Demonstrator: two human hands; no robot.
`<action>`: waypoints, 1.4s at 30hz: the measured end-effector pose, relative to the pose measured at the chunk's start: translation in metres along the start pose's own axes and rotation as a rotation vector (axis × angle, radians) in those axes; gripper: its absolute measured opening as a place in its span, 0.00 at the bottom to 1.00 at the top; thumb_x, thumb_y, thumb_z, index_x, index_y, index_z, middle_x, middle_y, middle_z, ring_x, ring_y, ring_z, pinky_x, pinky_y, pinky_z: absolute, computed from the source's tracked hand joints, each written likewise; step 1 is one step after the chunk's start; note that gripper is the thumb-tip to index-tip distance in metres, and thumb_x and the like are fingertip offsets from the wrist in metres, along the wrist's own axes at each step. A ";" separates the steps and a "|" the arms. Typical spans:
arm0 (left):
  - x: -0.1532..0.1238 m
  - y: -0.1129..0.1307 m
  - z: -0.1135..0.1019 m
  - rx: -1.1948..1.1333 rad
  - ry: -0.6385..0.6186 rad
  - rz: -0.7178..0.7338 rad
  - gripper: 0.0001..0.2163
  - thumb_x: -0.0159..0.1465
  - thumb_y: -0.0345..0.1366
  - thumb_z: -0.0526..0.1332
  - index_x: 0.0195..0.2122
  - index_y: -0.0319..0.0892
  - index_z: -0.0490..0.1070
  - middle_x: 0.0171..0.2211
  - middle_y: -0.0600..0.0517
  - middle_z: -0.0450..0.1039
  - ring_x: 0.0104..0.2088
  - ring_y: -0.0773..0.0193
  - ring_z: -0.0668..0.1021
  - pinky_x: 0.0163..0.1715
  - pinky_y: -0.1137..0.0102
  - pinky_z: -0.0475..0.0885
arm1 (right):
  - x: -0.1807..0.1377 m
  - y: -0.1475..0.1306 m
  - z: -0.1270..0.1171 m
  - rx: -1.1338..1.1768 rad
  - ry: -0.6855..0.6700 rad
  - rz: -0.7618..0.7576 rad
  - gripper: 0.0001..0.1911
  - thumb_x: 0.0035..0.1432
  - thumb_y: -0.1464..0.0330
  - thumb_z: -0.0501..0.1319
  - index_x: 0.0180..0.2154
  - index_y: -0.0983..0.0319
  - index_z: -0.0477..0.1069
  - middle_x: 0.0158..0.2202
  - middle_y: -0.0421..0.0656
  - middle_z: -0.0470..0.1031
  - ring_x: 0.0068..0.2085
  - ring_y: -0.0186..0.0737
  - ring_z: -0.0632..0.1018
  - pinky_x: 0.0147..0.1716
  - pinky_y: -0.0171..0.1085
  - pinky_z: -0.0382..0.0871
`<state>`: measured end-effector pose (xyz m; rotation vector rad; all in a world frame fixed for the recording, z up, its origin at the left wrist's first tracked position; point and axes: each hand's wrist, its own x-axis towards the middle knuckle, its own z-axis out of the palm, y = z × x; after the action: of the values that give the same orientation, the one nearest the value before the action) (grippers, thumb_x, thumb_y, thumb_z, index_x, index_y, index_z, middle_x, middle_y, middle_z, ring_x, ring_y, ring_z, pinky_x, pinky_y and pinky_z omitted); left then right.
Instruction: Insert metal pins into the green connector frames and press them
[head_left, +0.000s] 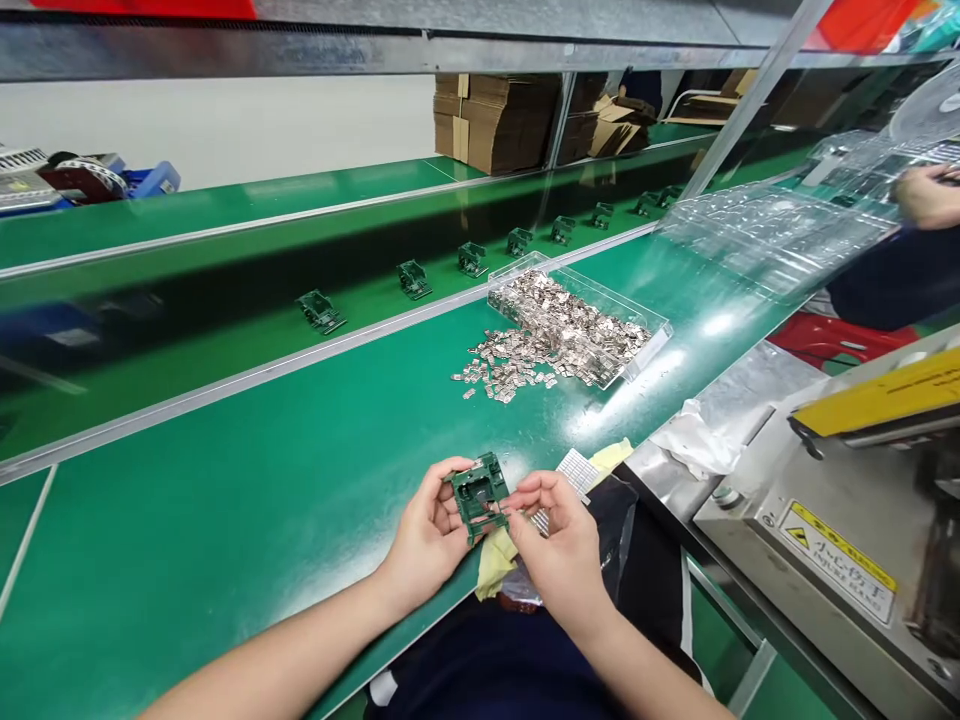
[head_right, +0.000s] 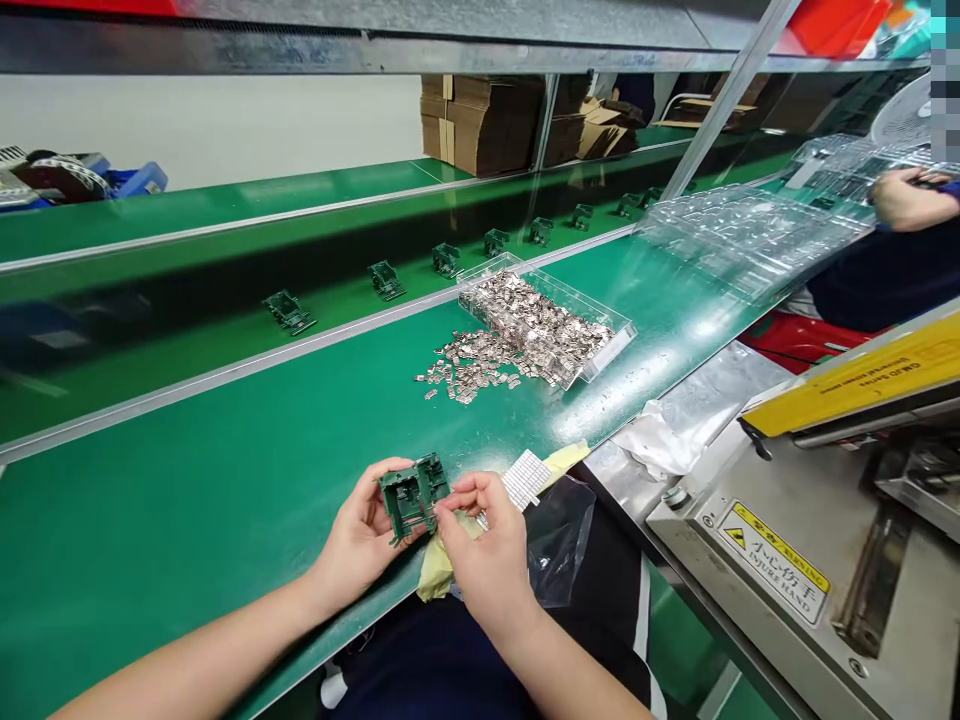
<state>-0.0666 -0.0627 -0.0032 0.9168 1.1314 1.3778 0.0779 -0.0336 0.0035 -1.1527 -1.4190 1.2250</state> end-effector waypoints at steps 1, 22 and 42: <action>-0.001 -0.001 -0.001 0.004 -0.009 -0.008 0.25 0.50 0.31 0.71 0.47 0.48 0.63 0.39 0.54 0.72 0.36 0.68 0.79 0.38 0.73 0.76 | -0.001 0.001 0.002 0.000 0.001 -0.002 0.08 0.53 0.70 0.63 0.37 0.59 0.66 0.30 0.41 0.75 0.33 0.40 0.75 0.36 0.38 0.68; -0.010 -0.010 -0.005 0.072 0.026 0.064 0.12 0.63 0.34 0.61 0.47 0.47 0.64 0.34 0.55 0.70 0.30 0.72 0.73 0.32 0.77 0.73 | -0.005 0.010 0.010 -0.088 0.016 -0.152 0.06 0.57 0.72 0.62 0.37 0.59 0.67 0.38 0.42 0.70 0.39 0.39 0.73 0.37 0.36 0.69; -0.021 -0.010 0.002 0.188 0.072 0.134 0.12 0.63 0.31 0.59 0.48 0.45 0.64 0.40 0.52 0.72 0.33 0.71 0.77 0.33 0.78 0.74 | -0.013 0.009 0.012 0.172 -0.037 -0.026 0.02 0.55 0.70 0.64 0.30 0.61 0.72 0.36 0.44 0.69 0.37 0.38 0.74 0.33 0.33 0.72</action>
<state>-0.0596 -0.0836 -0.0113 1.1016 1.2906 1.4390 0.0683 -0.0474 -0.0069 -0.9959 -1.3236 1.3291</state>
